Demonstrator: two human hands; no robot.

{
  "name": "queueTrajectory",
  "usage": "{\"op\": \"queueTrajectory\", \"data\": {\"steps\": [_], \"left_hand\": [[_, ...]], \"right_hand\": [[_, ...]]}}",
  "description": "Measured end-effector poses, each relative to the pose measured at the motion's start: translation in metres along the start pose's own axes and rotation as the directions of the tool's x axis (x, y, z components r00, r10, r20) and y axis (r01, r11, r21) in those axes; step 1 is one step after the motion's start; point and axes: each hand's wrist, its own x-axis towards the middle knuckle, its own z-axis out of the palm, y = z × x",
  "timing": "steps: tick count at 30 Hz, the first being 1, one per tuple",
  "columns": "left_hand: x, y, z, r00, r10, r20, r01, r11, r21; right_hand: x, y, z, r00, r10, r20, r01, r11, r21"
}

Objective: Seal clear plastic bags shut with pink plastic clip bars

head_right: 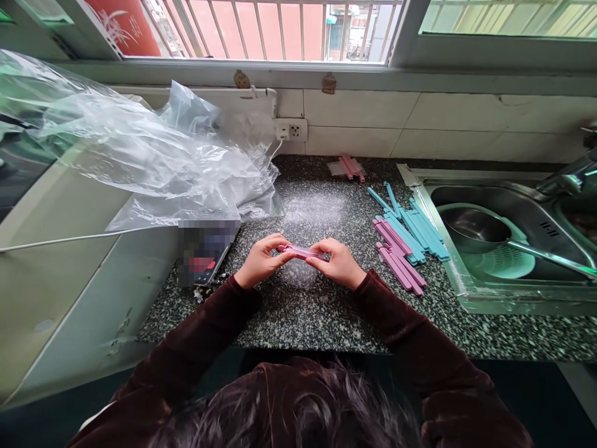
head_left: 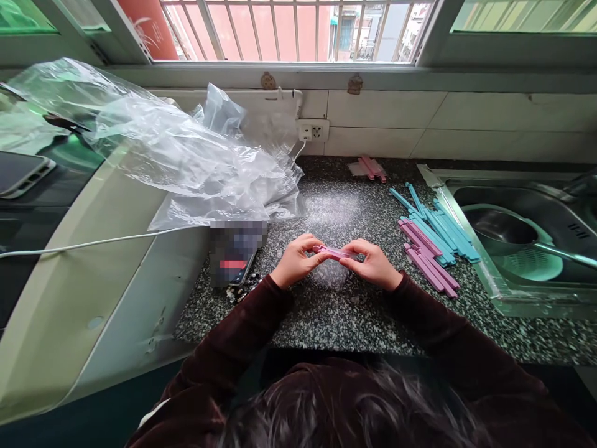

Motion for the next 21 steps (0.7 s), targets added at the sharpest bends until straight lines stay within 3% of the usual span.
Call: {"op": "queueTrajectory", "data": {"steps": [13,21], "left_hand": [[-0.0008,0.0025,0.0006,0.998,-0.045,-0.032,0.042,0.994,-0.098],[-0.001,0.0016,0.0003,0.998,-0.053,-0.047,0.048,0.994,-0.099]], "right_hand": [[-0.0038,-0.0056,0.005,0.973,-0.006,-0.229,0.016,0.999,0.045],[-0.0055,-0.0023,0.0055,0.983,0.023,-0.18,-0.018,0.999,0.031]]}}
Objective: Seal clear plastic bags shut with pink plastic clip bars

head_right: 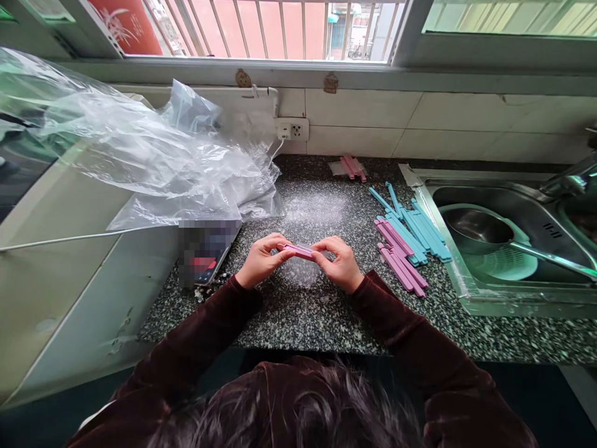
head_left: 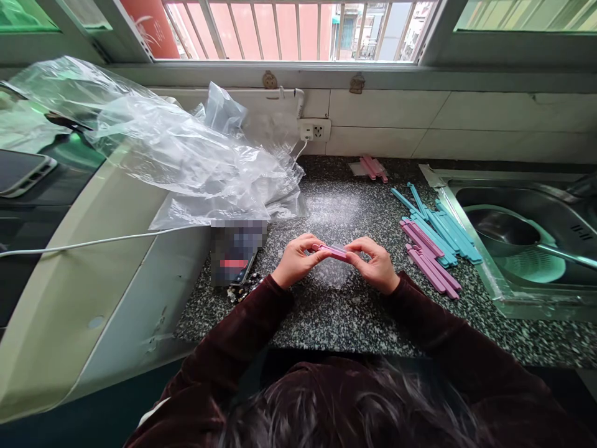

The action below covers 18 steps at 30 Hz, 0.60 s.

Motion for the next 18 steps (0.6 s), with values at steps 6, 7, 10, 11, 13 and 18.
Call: {"op": "queueTrajectory", "data": {"steps": [6,7,10,11,13,18], "left_hand": [[-0.0002,-0.0009,-0.0015,0.998,0.068,0.007,-0.068,0.997,0.042],[-0.0001,-0.001,-0.0019,0.997,0.075,0.008,-0.075,0.996,0.052],[0.0006,-0.0015,-0.0037,0.996,0.094,0.006,-0.094,0.989,0.111],[0.001,-0.0019,-0.0044,0.995,0.103,0.006,-0.102,0.984,0.143],[0.0017,-0.003,-0.0057,0.992,0.125,0.004,-0.123,0.971,0.207],[0.003,-0.0076,-0.0069,0.984,0.175,0.029,-0.176,0.944,0.278]], "right_hand": [[0.0034,0.0049,-0.0045,0.987,0.025,0.16,-0.02,0.999,-0.035],[0.0041,0.0051,-0.0052,0.985,0.012,0.172,-0.004,0.999,-0.043],[0.0056,0.0052,-0.0065,0.985,-0.033,0.167,0.042,0.998,-0.051],[0.0059,0.0052,-0.0067,0.986,-0.047,0.162,0.057,0.997,-0.055],[0.0061,0.0055,-0.0065,0.986,-0.068,0.152,0.08,0.994,-0.074],[0.0054,0.0064,-0.0052,0.986,-0.072,0.148,0.089,0.99,-0.112]]}}
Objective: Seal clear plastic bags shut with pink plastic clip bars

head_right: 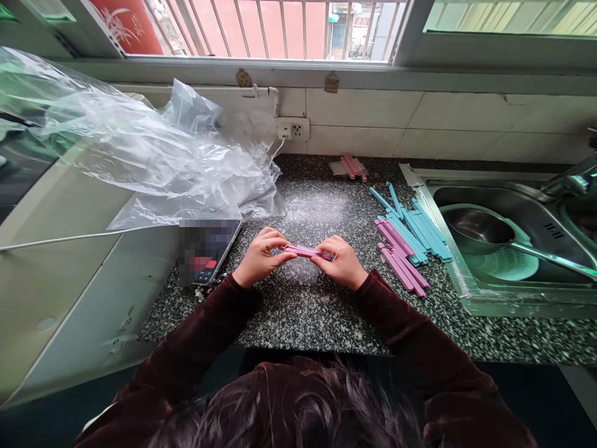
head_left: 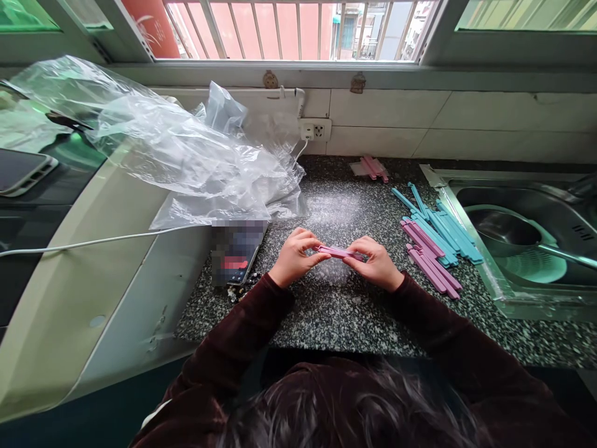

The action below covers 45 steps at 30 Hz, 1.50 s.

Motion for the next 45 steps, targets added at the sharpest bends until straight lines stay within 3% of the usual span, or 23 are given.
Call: {"op": "queueTrajectory", "data": {"steps": [19,34,45], "left_hand": [[-0.002,-0.006,0.007,0.998,0.049,-0.038,-0.047,0.997,0.054],[0.001,-0.005,0.0,0.988,-0.121,-0.096,0.107,0.985,-0.135],[0.002,-0.005,0.001,0.987,-0.146,-0.062,0.135,0.979,-0.154]], "right_hand": [[0.0,0.003,0.001,1.0,0.005,0.011,-0.004,0.998,-0.068],[0.002,0.005,-0.007,0.993,0.104,-0.062,-0.101,0.993,0.055],[0.002,0.003,-0.01,0.992,0.126,-0.013,-0.126,0.991,0.05]]}}
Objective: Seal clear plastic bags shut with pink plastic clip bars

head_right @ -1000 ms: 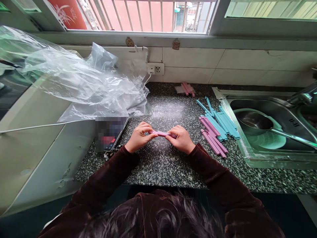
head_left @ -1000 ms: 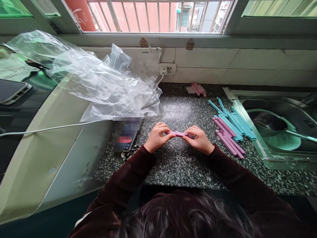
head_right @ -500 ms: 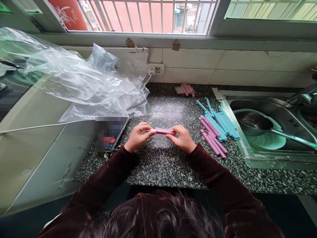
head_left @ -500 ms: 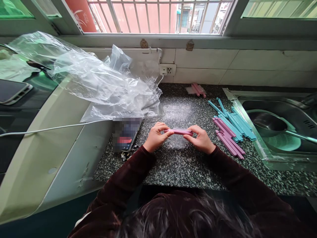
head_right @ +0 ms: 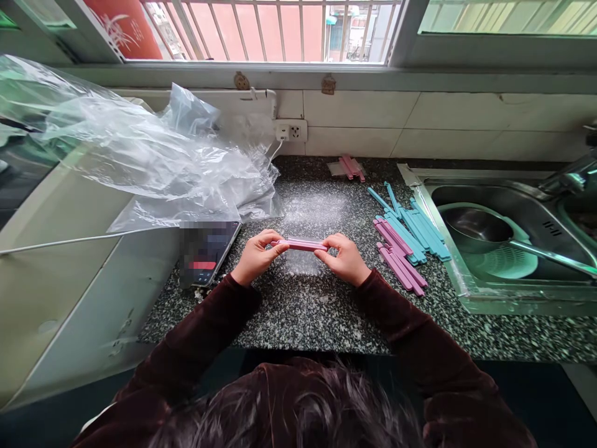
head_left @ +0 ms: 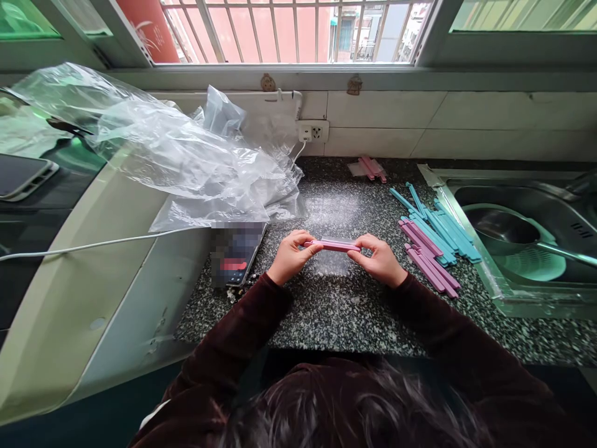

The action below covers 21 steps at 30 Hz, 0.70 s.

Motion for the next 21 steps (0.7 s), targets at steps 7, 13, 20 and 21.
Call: {"op": "queueTrajectory", "data": {"steps": [7,13,20,21], "left_hand": [[-0.003,0.001,0.007,0.998,0.031,0.051,-0.03,0.999,-0.01],[-0.004,-0.001,0.01,0.996,0.011,0.092,-0.012,1.0,0.01],[-0.006,-0.001,0.013,0.968,0.047,0.248,-0.07,0.994,0.086],[-0.006,-0.001,0.013,0.964,0.055,0.259,-0.082,0.992,0.093]], "right_hand": [[-0.001,-0.002,0.004,0.999,0.003,0.052,-0.005,0.998,0.055],[-0.001,-0.008,0.004,1.0,-0.004,0.006,0.003,0.996,0.085],[-0.002,-0.014,0.0,0.994,0.068,-0.086,-0.057,0.991,0.124],[-0.002,-0.014,0.0,0.992,0.073,-0.098,-0.061,0.99,0.125]]}}
